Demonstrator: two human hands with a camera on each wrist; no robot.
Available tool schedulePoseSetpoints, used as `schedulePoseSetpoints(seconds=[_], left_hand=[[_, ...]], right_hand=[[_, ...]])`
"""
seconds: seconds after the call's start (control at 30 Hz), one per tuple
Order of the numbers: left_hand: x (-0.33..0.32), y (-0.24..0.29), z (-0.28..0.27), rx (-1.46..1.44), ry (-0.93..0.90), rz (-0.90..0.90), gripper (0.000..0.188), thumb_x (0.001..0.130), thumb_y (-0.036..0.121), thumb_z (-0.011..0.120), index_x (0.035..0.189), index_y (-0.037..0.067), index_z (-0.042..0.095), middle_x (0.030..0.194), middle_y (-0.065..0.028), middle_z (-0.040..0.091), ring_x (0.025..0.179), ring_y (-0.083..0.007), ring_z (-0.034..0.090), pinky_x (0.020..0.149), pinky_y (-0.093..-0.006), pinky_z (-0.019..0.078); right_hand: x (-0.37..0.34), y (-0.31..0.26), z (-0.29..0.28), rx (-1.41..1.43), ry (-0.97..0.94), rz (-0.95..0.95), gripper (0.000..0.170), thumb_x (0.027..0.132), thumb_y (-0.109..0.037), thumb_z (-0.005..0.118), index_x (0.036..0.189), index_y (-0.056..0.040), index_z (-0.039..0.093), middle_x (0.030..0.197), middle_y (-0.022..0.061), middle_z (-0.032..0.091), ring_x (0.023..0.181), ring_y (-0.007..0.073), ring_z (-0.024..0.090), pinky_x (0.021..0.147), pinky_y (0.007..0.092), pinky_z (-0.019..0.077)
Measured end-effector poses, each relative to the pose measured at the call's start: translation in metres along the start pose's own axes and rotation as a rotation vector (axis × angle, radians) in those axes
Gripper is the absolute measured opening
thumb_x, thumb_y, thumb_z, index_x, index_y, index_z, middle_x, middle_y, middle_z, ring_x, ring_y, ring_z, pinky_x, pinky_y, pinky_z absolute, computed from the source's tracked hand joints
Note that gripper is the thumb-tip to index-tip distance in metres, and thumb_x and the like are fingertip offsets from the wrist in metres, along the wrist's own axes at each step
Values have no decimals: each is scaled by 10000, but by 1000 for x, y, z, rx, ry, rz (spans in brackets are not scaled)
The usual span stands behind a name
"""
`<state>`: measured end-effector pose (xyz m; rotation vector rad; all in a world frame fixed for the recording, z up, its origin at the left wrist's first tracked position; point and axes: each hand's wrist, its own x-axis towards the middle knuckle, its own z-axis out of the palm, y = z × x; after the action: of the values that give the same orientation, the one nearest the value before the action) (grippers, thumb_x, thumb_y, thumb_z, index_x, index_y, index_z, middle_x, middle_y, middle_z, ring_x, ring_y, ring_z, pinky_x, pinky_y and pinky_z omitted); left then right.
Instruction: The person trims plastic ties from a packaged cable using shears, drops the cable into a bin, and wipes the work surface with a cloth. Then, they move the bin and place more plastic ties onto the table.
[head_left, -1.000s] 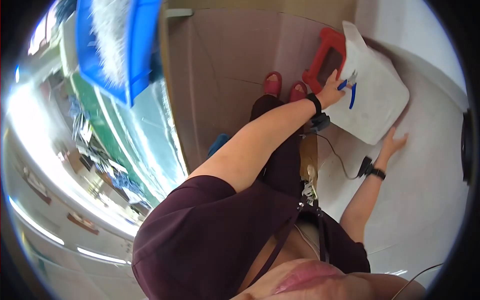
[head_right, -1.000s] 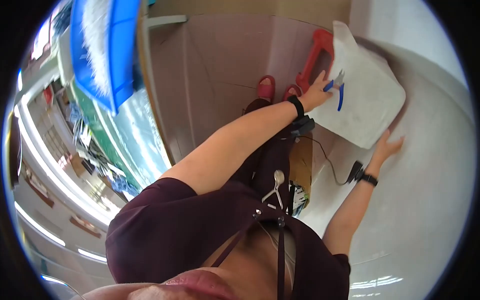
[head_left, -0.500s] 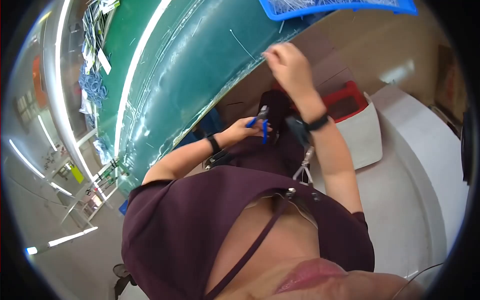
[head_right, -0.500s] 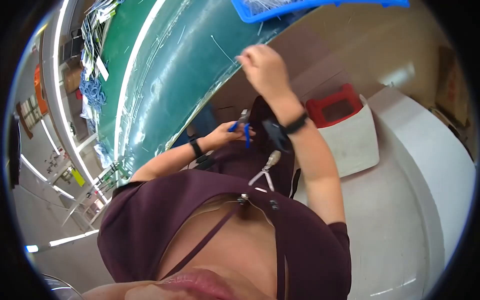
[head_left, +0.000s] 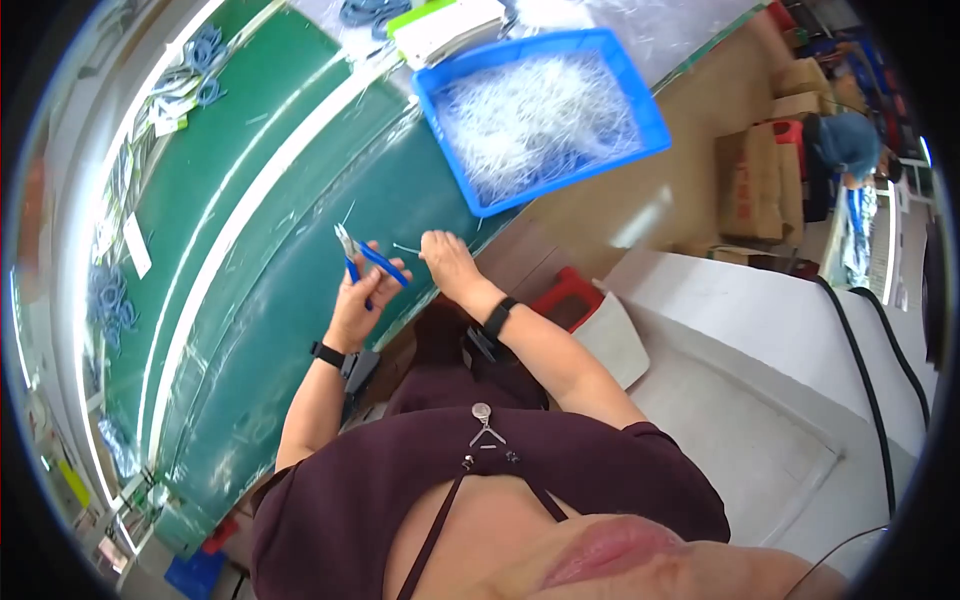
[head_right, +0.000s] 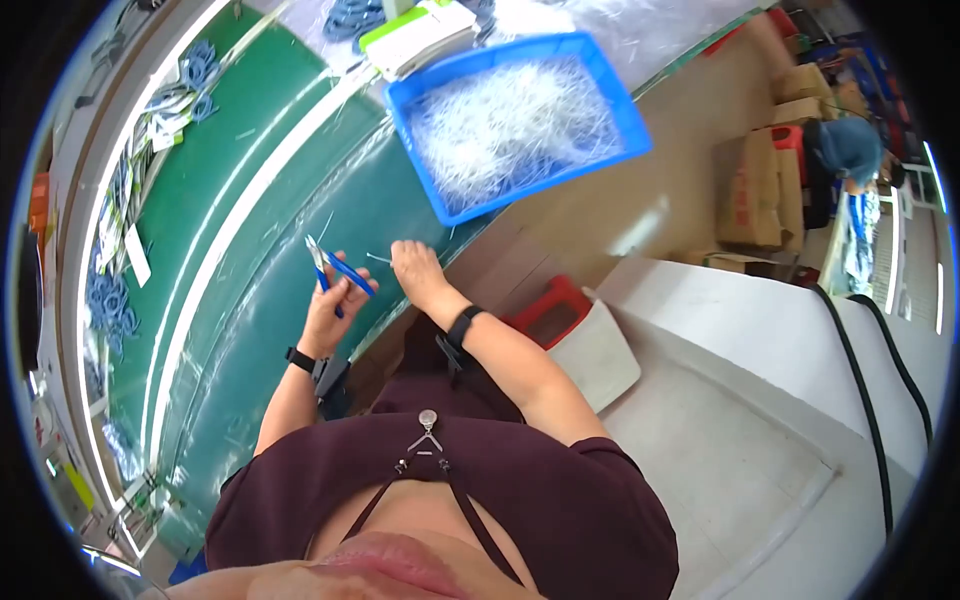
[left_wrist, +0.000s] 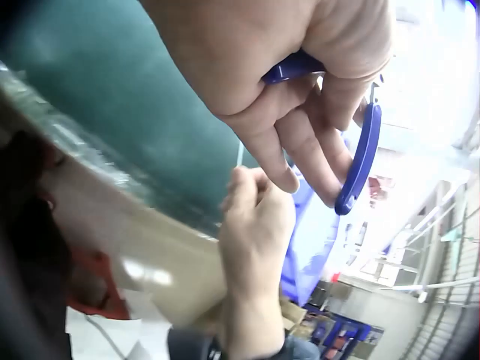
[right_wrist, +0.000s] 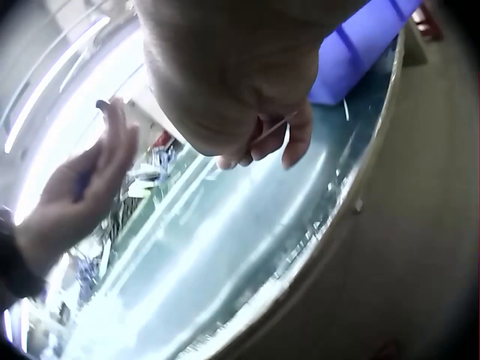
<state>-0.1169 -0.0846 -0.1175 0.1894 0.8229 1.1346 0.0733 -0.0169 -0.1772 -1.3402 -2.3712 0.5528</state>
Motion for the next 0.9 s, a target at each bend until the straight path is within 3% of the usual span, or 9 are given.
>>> schedulePoseSetpoints(seconds=[0.1, 0.2, 0.33, 0.4, 0.5, 0.57, 0.63, 0.77, 0.9], left_hand=[[54, 32, 22, 28, -92, 127, 377, 923, 113, 518, 1282, 80, 407, 1295, -178, 483, 1205, -337, 475, 1010, -471, 389], [104, 44, 44, 68, -135, 192, 349, 927, 141, 521, 1263, 88, 440, 1344, -130, 452, 1292, -306, 388, 1035, -502, 338], [141, 30, 61, 161, -3, 43, 368, 939, 207, 521, 1283, 108, 439, 1344, -46, 434, 1349, -257, 278, 1047, -500, 300], [147, 18, 80, 178, 73, -13, 352, 939, 219, 528, 1270, 123, 459, 1331, -17, 437, 1319, -221, 307, 1006, -473, 329], [162, 7, 98, 175, 89, -32, 336, 939, 229, 531, 1259, 141, 474, 1290, 6, 463, 1241, -177, 374, 950, -441, 358], [166, -4, 101, 164, 75, -27, 329, 940, 234, 531, 1254, 153, 479, 1256, 14, 488, 1177, -152, 426, 914, -423, 372], [170, -14, 104, 146, 389, 7, 324, 949, 214, 516, 1264, 149, 477, 1176, 20, 536, 1041, -110, 484, 855, -339, 380], [173, -15, 123, 279, 279, 173, 316, 965, 172, 477, 1270, 88, 474, 1035, 35, 504, 932, -78, 469, 823, -225, 356], [177, -17, 134, 163, 406, 250, 321, 974, 124, 434, 1284, 44, 458, 1077, -3, 533, 925, -90, 502, 785, -164, 374]], right_hand=[[-2, 4, -93, 473, 30, 235, 289, 815, -69, 614, 1087, -4, 542, 898, 172, 605, 841, 335, 586, 736, 401, 467], [2, 82, -202, 242, 288, 143, 126, 870, -98, 569, 912, -25, 664, 858, 116, 648, 710, 198, 607, 651, 312, 490], [36, 227, -304, 328, 488, 521, 188, 879, -178, 589, 906, -10, 669, 807, 41, 647, 654, 88, 569, 608, 228, 455], [63, 282, -309, 377, 536, 479, 196, 872, -184, 598, 907, -5, 668, 807, 41, 648, 665, 87, 575, 616, 228, 456], [84, 345, -317, 395, 189, 512, 215, 854, -194, 625, 922, 6, 668, 838, 40, 658, 714, 85, 592, 657, 237, 470], [90, 369, -299, 828, 67, 640, 227, 804, -200, 680, 896, 8, 675, 796, 42, 663, 730, 97, 606, 642, 270, 480], [95, 380, -289, 882, -8, 672, 222, 807, -198, 674, 907, 0, 675, 827, 19, 668, 750, 111, 611, 675, 265, 484], [91, 393, -255, 490, 307, 312, 206, 844, -177, 641, 900, 18, 679, 1057, 86, 629, 928, 127, 578, 787, 261, 452], [95, 383, -258, 807, 211, 606, 196, 844, -169, 640, 877, 18, 686, 1156, 118, 587, 984, 140, 554, 823, 268, 435]])
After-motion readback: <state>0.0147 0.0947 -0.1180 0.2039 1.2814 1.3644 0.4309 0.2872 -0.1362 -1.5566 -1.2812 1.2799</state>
